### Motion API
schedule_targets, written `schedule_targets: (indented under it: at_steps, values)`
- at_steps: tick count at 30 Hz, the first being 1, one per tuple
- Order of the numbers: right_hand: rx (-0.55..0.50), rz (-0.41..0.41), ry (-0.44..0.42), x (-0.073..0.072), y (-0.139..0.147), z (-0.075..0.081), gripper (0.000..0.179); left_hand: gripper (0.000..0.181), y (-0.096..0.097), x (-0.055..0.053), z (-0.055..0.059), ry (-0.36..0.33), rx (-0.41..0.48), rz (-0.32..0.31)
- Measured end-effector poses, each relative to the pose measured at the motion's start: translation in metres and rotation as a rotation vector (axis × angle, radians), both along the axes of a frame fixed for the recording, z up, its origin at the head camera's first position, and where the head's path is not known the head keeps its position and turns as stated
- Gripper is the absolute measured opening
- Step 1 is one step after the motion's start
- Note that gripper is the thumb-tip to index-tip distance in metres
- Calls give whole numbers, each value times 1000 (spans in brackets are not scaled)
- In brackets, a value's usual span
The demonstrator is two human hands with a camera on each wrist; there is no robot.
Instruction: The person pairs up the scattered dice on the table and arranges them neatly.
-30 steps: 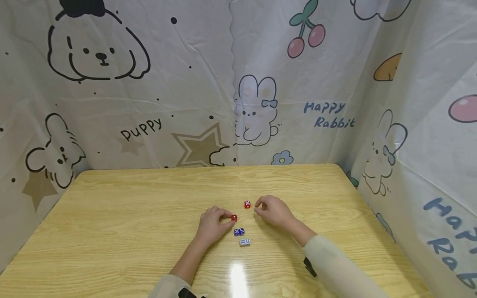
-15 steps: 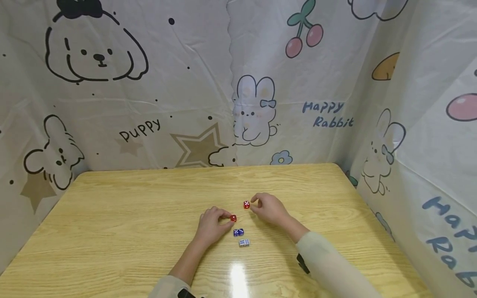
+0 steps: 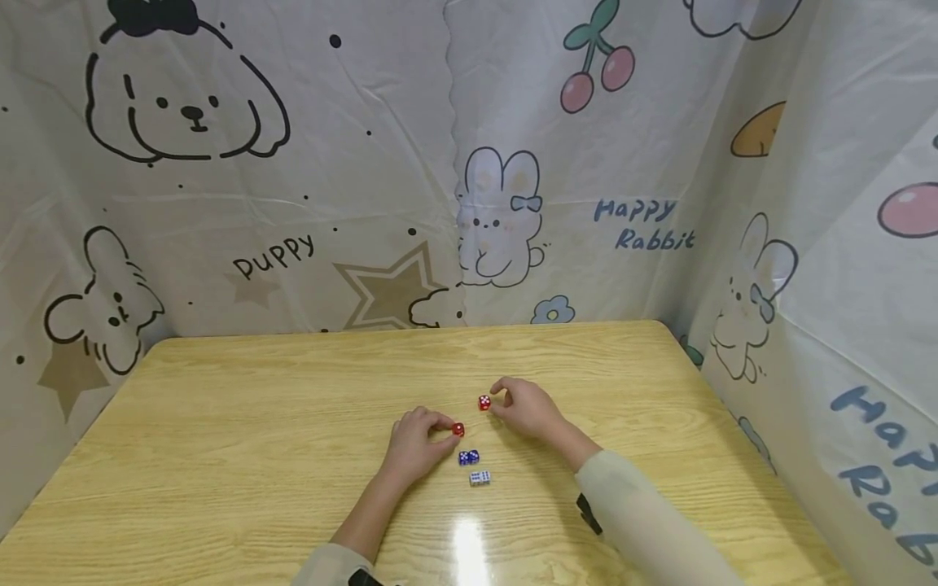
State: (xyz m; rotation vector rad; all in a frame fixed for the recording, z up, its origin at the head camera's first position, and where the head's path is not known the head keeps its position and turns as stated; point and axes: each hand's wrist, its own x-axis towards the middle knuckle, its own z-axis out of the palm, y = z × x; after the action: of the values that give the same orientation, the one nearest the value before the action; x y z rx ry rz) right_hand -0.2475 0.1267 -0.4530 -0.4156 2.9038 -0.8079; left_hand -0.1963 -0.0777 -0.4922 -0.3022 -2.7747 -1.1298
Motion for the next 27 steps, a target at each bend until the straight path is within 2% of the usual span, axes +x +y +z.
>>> schedule_targets:
  at_steps: [16,27]
  values:
    - [4,21,-3,-4,-5,-2,28,18,0,0,-1,3,2,0]
    - [14,26,13,-5,-5,-3,22,18,0,1,0,6,-7,-2]
